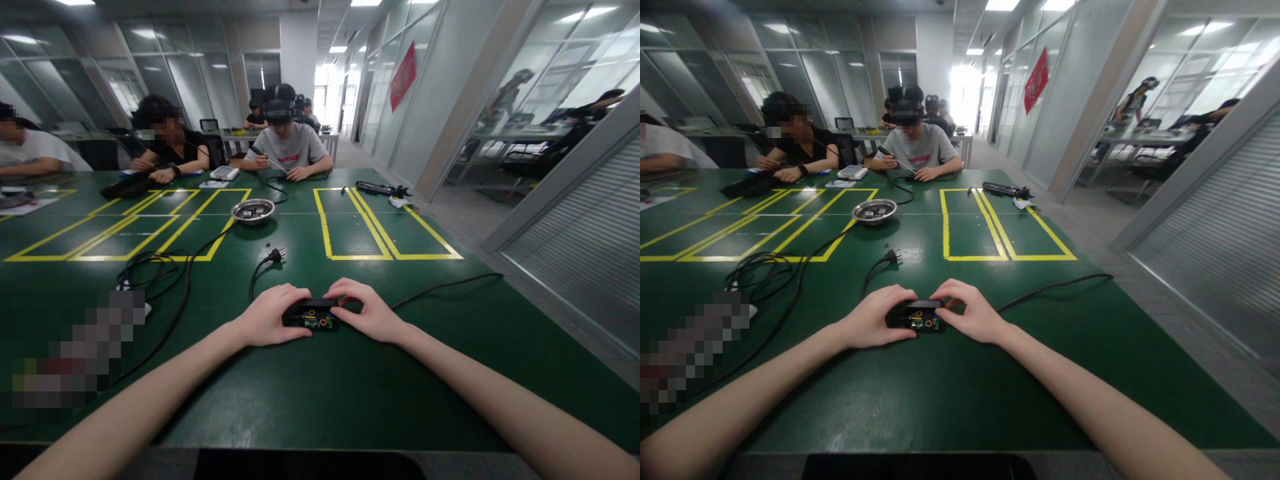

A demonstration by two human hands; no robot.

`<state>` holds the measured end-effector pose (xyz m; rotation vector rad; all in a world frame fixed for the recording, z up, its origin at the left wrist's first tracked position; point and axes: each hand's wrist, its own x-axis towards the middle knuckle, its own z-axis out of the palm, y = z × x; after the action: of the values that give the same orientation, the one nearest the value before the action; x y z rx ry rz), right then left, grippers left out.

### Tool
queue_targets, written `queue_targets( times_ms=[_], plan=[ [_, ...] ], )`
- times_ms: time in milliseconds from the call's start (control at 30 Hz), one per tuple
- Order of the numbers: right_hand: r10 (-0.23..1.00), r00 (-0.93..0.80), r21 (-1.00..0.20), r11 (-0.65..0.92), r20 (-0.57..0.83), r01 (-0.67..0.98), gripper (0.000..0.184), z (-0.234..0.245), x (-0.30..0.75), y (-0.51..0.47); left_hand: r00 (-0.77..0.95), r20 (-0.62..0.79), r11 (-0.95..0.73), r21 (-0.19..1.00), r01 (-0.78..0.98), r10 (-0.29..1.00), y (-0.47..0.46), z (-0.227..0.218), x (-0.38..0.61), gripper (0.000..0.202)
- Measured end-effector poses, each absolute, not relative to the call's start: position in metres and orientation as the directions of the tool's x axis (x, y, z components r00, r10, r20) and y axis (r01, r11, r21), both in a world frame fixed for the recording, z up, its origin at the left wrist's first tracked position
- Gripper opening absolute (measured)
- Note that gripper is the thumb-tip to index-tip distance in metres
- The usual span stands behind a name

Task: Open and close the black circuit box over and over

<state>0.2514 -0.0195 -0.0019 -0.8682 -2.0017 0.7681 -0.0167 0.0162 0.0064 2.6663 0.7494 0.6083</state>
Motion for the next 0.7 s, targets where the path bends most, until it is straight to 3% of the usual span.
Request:
queue_targets(
  times_ms=[133, 333, 433, 533, 700],
  plan=[
    [0.741, -0.513, -0.715, 0.629, 0.434, 0.305, 0.016, 0.0026, 0.251, -0.0231, 0.797, 0.311, -0.836, 0.385, 0.392, 0.517, 0.0157, 0.0096, -0.0159, 0.037],
    [0.7, -0.57, -0.672, 0.67, 0.43, 0.316, 0.023, 0.0055, 0.2524, -0.0259, 0.805, 0.311, -0.841, 0.388, 0.377, 0.505, 0.0133, 0.012, -0.0141, 0.032],
    [0.666, -0.593, -0.562, 0.729, 0.452, 0.39, 0.029, 0.0037, 0.2512, -0.0248, 0.817, 0.308, -0.851, 0.374, 0.368, 0.488, 0.0137, 0.0115, -0.0147, 0.031],
    [0.627, -0.613, -0.449, 0.776, 0.48, 0.443, 0.025, 0.0004, 0.2494, -0.0232, 0.816, 0.303, -0.858, 0.326, 0.397, 0.493, 0.0135, 0.0102, -0.0144, 0.031],
    [0.593, -0.612, -0.361, 0.805, 0.523, 0.471, 0.017, -0.0036, 0.2481, -0.0223, 0.806, 0.35, -0.879, 0.21, 0.429, 0.477, 0.009, 0.0055, -0.008, 0.041]
  ],
)
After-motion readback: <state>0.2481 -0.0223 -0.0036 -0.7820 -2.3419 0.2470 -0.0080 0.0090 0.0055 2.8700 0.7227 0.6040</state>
